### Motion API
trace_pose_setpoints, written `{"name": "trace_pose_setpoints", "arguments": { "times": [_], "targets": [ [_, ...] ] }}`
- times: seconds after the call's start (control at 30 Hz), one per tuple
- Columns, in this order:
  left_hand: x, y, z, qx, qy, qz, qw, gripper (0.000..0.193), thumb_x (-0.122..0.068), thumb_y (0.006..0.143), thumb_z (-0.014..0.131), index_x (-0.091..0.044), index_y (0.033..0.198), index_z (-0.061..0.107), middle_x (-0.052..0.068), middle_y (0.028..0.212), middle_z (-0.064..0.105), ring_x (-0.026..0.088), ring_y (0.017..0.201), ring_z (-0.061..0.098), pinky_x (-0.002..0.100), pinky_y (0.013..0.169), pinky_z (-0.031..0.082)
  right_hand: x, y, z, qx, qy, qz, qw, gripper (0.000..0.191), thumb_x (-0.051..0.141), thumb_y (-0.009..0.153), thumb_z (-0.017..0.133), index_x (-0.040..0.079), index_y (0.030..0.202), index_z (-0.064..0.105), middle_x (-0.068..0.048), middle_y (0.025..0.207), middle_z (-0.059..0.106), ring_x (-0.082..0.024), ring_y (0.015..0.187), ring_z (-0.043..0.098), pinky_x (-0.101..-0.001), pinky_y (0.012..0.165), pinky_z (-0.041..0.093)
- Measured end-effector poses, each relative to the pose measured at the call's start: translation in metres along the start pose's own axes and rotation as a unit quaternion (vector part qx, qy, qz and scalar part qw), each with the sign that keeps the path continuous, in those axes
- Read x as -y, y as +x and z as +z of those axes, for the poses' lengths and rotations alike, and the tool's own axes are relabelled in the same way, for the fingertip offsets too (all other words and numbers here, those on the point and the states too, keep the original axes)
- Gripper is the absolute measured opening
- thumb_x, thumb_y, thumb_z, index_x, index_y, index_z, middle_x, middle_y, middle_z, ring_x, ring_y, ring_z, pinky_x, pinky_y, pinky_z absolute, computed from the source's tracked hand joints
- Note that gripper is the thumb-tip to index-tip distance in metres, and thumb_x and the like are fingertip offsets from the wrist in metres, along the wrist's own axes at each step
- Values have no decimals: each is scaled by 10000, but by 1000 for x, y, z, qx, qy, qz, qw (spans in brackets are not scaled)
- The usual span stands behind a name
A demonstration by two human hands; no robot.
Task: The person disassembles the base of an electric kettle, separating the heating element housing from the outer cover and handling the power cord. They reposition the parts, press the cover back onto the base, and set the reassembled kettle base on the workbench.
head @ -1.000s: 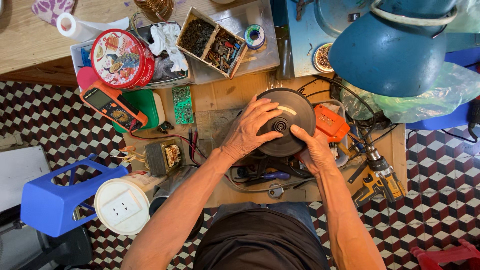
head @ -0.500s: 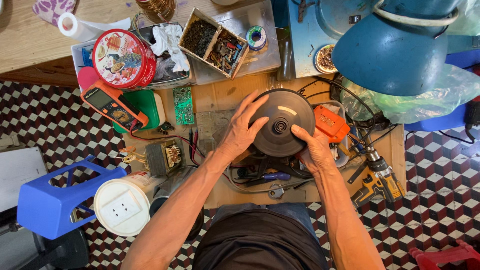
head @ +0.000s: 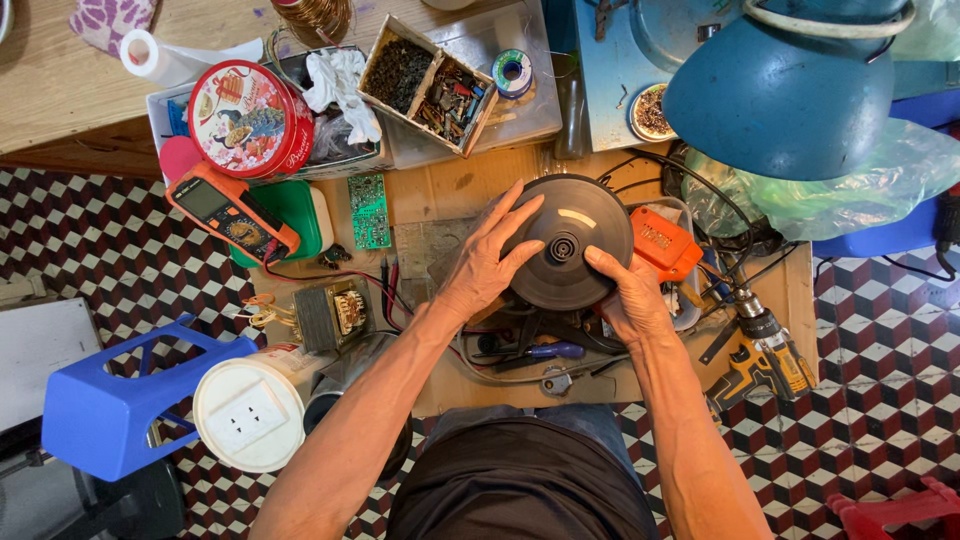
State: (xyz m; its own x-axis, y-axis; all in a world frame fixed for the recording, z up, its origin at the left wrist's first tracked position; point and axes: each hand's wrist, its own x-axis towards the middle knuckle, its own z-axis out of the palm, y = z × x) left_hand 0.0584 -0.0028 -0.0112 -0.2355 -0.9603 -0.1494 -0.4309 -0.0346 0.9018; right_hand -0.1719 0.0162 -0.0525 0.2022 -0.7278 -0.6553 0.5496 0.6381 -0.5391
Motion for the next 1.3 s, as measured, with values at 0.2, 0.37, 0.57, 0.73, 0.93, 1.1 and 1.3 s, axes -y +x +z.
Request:
{"name": "trace_pose_setpoints", "arguments": {
  "times": [0.2,0.37,0.57,0.73,0.93,1.1,1.3],
  "targets": [
    [-2,-2,0,1,-13,-9,1000,579,-243,970,692,-214,1515,498,93,1697,302,311,1529,381,461,1244,369,0,-3,5,-2,10,-6,1000,447,151,866,769,3,1263,625,-126,1208,690,-228,1094,674,-413,981,560],
    [1,-1,-1,8,-5,-28,1000,639,-271,978,691,-233,1555,419,93,1701,277,330,1539,332,487,1236,346,2,-2,8,-21,1,5,1000,456,162,847,771,18,1255,625,-120,1216,691,-227,1117,674,-413,991,564],
    [8,-1,-4,7,-1,-11,1000,677,-291,978,693,-228,1576,384,106,1695,279,335,1543,327,492,1244,341,3,-2,7,-13,-20,3,1000,463,166,854,780,10,1262,628,-128,1224,687,-234,1128,669,-414,1010,563],
    [8,-2,-5,8,7,-2,1000,679,-300,981,695,-222,1578,381,107,1688,288,341,1539,329,493,1245,338,3,-2,6,-1,-27,-4,1000,459,159,874,770,0,1279,623,-131,1245,680,-231,1132,662,-404,1002,558],
    [-4,-8,-5,-13,90,63,994,619,-265,944,732,-173,1500,475,134,1659,312,361,1534,306,484,1253,313,1,-2,7,-12,-21,-13,1000,463,147,868,770,-18,1271,613,-143,1228,680,-242,1109,675,-422,979,579],
    [-13,-11,9,-49,161,139,976,493,-314,859,802,-134,1283,628,113,1535,477,331,1495,372,478,1262,317,0,-2,5,-11,-17,-15,1000,470,142,871,771,-20,1279,603,-145,1229,678,-241,1093,680,-416,968,581],
    [-6,-5,17,-58,171,143,973,387,-313,862,806,-148,1205,734,74,1424,617,297,1439,464,437,1227,388,2,-4,3,-8,-28,2,1000,473,157,878,764,-7,1289,597,-145,1220,680,-237,1075,685,-418,941,588]
  ]
}}
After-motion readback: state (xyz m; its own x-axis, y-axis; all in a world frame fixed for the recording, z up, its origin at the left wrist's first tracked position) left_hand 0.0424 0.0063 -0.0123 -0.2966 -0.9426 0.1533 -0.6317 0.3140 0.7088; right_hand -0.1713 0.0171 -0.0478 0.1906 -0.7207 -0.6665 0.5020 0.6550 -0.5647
